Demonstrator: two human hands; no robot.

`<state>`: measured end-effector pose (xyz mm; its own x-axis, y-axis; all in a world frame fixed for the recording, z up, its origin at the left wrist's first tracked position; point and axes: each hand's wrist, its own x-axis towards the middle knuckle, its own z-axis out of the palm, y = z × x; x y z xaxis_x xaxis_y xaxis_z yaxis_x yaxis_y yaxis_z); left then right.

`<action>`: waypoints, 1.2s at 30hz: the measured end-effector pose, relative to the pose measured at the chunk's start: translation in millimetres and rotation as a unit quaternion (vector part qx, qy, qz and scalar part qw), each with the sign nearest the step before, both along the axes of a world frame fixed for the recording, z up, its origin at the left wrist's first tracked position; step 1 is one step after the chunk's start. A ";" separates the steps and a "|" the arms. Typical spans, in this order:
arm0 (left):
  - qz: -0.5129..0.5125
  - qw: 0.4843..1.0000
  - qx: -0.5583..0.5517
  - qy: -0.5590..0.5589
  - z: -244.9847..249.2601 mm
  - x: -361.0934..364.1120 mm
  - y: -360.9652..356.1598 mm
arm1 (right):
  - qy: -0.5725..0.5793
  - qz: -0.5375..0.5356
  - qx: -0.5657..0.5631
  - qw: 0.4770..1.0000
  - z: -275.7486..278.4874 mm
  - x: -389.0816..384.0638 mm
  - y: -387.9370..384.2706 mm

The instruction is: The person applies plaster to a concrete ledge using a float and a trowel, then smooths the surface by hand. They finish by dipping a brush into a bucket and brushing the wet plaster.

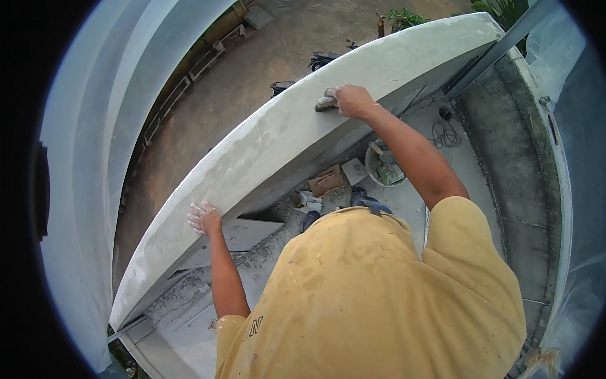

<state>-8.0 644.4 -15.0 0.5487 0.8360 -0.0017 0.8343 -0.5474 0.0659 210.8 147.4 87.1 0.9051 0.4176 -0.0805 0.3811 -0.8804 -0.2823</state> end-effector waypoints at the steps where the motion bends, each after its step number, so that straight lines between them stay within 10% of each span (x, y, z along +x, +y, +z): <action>1: 0.007 1.000 0.000 0.004 -0.1 8.1 -10.1 | -0.013 -0.055 -0.031 0.998 8.7 10.7 -35.4; 6: -0.057 0.998 0.000 0.012 2.6 55.8 -74.4 | -0.120 -0.103 -0.024 0.987 -2.9 23.5 -71.6; 13: -0.128 0.992 0.013 -0.010 10.8 92.4 -127.6 | 0.039 0.164 0.143 0.975 -1.8 -58.6 129.8; 26: -0.147 0.986 0.022 -0.074 0.5 87.7 -116.0 | -0.057 -0.347 -0.028 0.936 2.5 142.1 -225.5; 36: -0.222 0.958 -0.021 -0.182 -23.1 81.9 -86.6 | 0.049 0.058 0.146 0.986 -11.6 -38.5 179.7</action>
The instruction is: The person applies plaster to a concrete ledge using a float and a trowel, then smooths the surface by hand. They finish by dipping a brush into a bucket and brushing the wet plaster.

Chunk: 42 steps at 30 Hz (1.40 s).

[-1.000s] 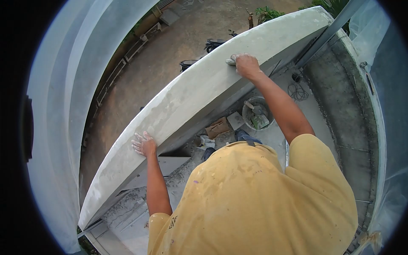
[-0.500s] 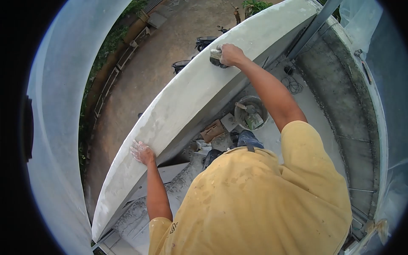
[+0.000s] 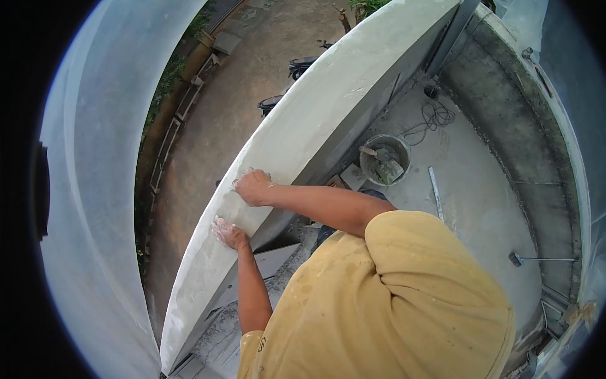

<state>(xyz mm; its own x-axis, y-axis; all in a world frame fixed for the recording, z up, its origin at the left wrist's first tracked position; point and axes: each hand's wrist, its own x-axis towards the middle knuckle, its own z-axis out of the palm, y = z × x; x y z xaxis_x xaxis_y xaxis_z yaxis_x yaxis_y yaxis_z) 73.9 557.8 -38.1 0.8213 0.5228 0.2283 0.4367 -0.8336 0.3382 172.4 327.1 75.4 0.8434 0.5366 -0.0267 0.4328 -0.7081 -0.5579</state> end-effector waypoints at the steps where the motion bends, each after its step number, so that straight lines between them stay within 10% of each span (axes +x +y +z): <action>1: -0.044 0.998 -0.010 -0.033 -24.2 -3.6 26.9 | 0.014 0.027 0.015 0.999 3.8 -14.5 24.4; 5: -0.020 0.975 -0.207 -0.082 20.3 -20.4 40.3 | 0.102 -0.047 0.032 0.993 15.0 1.5 8.2; 12: -0.078 0.993 0.054 0.066 4.0 -55.3 153.8 | 0.009 -0.468 -0.098 0.878 21.6 90.1 -231.6; 15: -0.077 0.990 0.089 0.076 10.0 -52.4 148.8 | -0.038 -0.451 -0.126 0.883 19.3 77.6 -225.5; 22: -0.088 0.991 0.050 0.084 9.0 -50.6 161.2 | -0.065 -0.049 0.012 0.997 -0.1 -67.8 23.4; 29: -0.062 0.980 0.103 0.156 14.7 -58.1 153.2 | 0.097 -0.248 0.356 0.895 19.7 -121.1 -109.2; 32: -0.089 0.974 0.110 0.179 6.0 -58.4 172.6 | 0.171 -0.408 0.429 0.788 -22.6 -137.7 -228.9; 37: -0.056 0.967 -0.015 0.247 27.3 -45.6 180.1 | 0.156 -0.672 0.314 0.653 -247.2 -173.6 -377.4; 42: 0.061 0.947 -0.209 0.235 54.9 -47.6 160.9 | 0.238 -0.642 0.145 0.714 -417.8 -155.5 -408.5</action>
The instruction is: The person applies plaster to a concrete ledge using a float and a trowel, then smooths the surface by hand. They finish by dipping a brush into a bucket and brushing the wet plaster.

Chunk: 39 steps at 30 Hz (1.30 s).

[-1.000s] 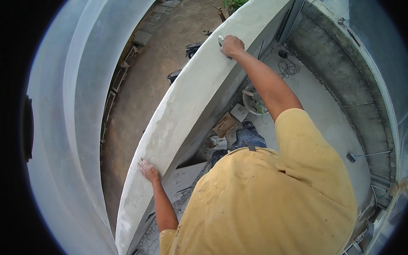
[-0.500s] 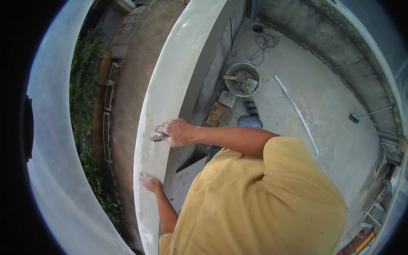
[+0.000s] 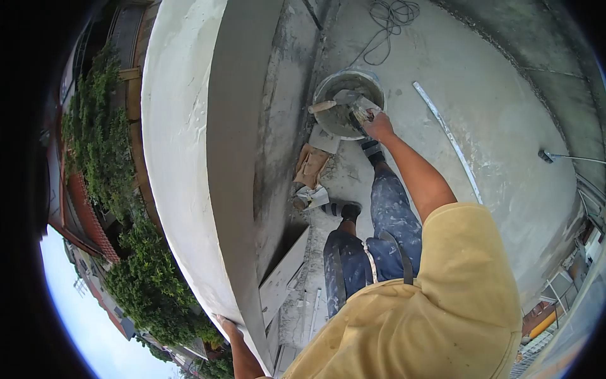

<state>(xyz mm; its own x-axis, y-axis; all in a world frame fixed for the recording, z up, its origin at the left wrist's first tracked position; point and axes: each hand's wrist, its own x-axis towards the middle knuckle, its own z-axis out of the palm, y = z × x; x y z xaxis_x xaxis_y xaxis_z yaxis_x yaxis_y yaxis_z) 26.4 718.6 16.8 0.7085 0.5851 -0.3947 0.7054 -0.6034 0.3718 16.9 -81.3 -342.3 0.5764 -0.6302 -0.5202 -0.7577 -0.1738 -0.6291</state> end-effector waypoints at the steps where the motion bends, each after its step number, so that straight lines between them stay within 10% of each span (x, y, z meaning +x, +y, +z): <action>1: 0.032 0.999 -0.037 -0.001 -2.9 5.2 -1.7 | 0.006 0.040 -0.015 0.999 -42.8 6.9 1.2; 8: 0.159 0.982 -0.096 -0.030 -3.9 21.5 -92.5 | 0.147 0.158 -0.062 0.974 -241.7 56.7 55.8; 20: 0.229 0.962 -0.148 -0.024 -19.1 43.5 -116.2 | 0.172 0.092 -0.030 0.980 -301.2 76.6 84.0; 24: 0.234 0.951 -0.198 -0.036 -12.0 32.2 -102.5 | 0.151 0.070 -0.028 0.986 -182.6 28.1 63.7; 26: 0.232 0.945 -0.226 -0.046 -7.3 22.6 -86.3 | -0.089 -0.154 0.112 0.978 -131.8 -5.3 53.5; 28: 0.230 0.942 -0.236 -0.059 -9.0 13.8 -69.4 | -0.127 -0.394 0.328 0.849 -44.5 -16.7 37.3; 32: 0.121 0.987 -0.084 -0.057 -28.0 0.2 4.2 | -0.321 -0.366 0.474 0.734 122.6 -29.7 5.0; 39: 0.040 0.985 0.141 0.086 -20.5 10.1 -37.1 | -0.411 0.042 0.277 0.868 382.7 71.6 54.8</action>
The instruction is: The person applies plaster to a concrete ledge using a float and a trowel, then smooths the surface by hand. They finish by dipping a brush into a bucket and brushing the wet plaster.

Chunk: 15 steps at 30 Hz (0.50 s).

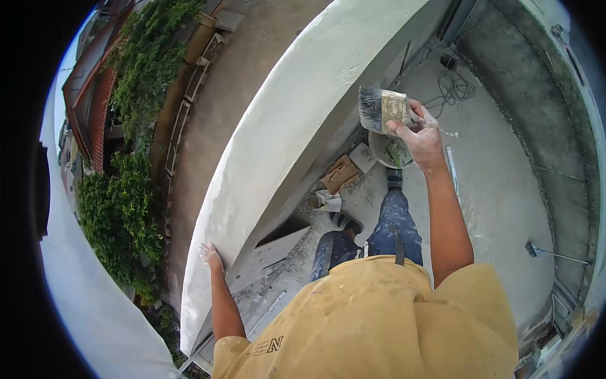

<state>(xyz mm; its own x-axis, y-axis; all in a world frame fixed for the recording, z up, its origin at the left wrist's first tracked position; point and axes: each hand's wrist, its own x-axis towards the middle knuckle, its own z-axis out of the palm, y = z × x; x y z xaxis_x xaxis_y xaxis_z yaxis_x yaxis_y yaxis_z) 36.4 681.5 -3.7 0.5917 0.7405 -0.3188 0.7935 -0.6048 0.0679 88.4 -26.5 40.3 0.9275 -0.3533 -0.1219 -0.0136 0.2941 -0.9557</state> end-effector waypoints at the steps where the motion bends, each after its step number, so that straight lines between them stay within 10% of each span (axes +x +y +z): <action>1: 0.007 1.000 0.004 0.015 0.9 4.2 -5.3 | -0.009 0.063 -0.093 0.994 31.0 23.8 24.3; 5: 0.028 0.999 -0.001 0.042 9.8 1.6 -46.3 | -0.182 0.294 -0.455 0.821 52.5 96.1 134.7; 10: 0.032 0.998 0.009 0.045 0.5 2.9 -43.2 | -0.248 0.372 -0.602 0.661 18.4 140.6 178.9; 15: 0.036 0.999 -0.003 0.038 11.0 -0.3 -52.8 | -0.009 0.251 -0.683 0.686 39.0 188.7 21.2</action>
